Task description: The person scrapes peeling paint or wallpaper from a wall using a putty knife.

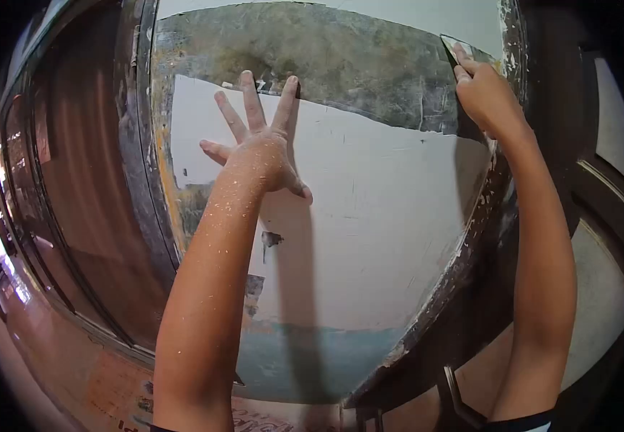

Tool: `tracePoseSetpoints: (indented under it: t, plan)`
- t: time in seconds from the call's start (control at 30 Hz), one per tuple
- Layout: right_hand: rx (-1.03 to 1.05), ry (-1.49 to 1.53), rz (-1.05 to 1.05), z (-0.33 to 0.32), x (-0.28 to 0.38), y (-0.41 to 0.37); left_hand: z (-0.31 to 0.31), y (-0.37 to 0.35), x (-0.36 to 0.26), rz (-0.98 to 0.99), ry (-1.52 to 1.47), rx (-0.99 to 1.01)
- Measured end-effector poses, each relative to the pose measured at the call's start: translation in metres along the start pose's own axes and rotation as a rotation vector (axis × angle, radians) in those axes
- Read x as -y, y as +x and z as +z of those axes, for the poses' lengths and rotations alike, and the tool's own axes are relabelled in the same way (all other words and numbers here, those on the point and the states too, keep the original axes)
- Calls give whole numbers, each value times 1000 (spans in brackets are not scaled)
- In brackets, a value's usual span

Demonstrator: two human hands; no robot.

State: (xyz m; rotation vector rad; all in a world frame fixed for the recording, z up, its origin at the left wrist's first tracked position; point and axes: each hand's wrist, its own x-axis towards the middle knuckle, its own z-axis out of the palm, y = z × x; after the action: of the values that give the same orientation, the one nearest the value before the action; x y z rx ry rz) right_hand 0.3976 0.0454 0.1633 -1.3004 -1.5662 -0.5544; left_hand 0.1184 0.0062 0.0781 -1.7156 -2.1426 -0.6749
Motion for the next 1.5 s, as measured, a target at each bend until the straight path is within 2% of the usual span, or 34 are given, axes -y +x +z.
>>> tracePoseSetpoints:
  t: [0.03, 0.1, 0.13, 0.23, 0.27, 0.37, 0.43, 0.5, 0.57, 0.63, 0.7, 0.87, 0.97, 1.03, 1.07, 1.17, 1.2, 1.3, 1.43, 1.47, 1.5]
  plan:
    - [1, -12, 12, 4, -8, 4, 2, -1, -3, -1, 1, -1]
    - [4, -105, -103, 8, -15, 15, 1, 4, -8, 7, 9, 0]
    - [-15, -108, -53, 9, -13, 11, 2, 4, -7, -11, 19, 12]
    - [20, -60, -81, 4, -4, 6, -3, 1, -3, -29, 24, 20]
    - [40, -18, 18, 1, 2, 5, -3, 3, -2, -17, 30, 23]
    - [-1, -46, -44, 9, -5, 10, 7, 2, 4, -1, 23, -15]
    - [46, -68, -53, 6, -6, 7, 4, -3, 16, 54, 42, -25]
    - [91, -81, -104, 11, -13, 13, 4, -2, 43, 85, 80, -101]
    - [43, -68, -33, 7, 0, 6, 13, 19, 83, 339, 126, -472]
    - [50, -98, -28, 8, 3, 8, -12, 25, 103, 195, 227, -504]
    - [77, -95, -34, 3, 6, 6, -23, 36, 125, 108, 206, -414]
    - [105, -65, 33, -1, 12, 4, -10, 54, 143, 146, 78, -341]
    - [132, -120, 55, -9, 25, -5, -17, 56, 139, 138, 80, -300]
    - [135, -107, 55, -9, 33, -5, -26, 49, 134, 101, 112, -199]
    - [58, -109, 55, 2, 22, 0, -31, 47, 130, 96, 123, -151]
    - [90, -112, 49, 1, 20, 3, -39, 45, 128, 84, 147, -81]
    - [30, -93, -12, 1, 23, -2, -41, 45, 124, 51, 173, -55]
    - [94, -75, 93, -13, 44, -7, -43, 46, 123, 54, 167, -20]
    - [81, -119, 81, -2, 46, -10, -36, 46, 130, 110, 125, -100]
    - [33, -72, -5, 9, 24, 0, -32, 48, 132, 114, 117, -119]
    - [32, -75, -4, 9, 27, 1, -32, 47, 133, 117, 114, -119]
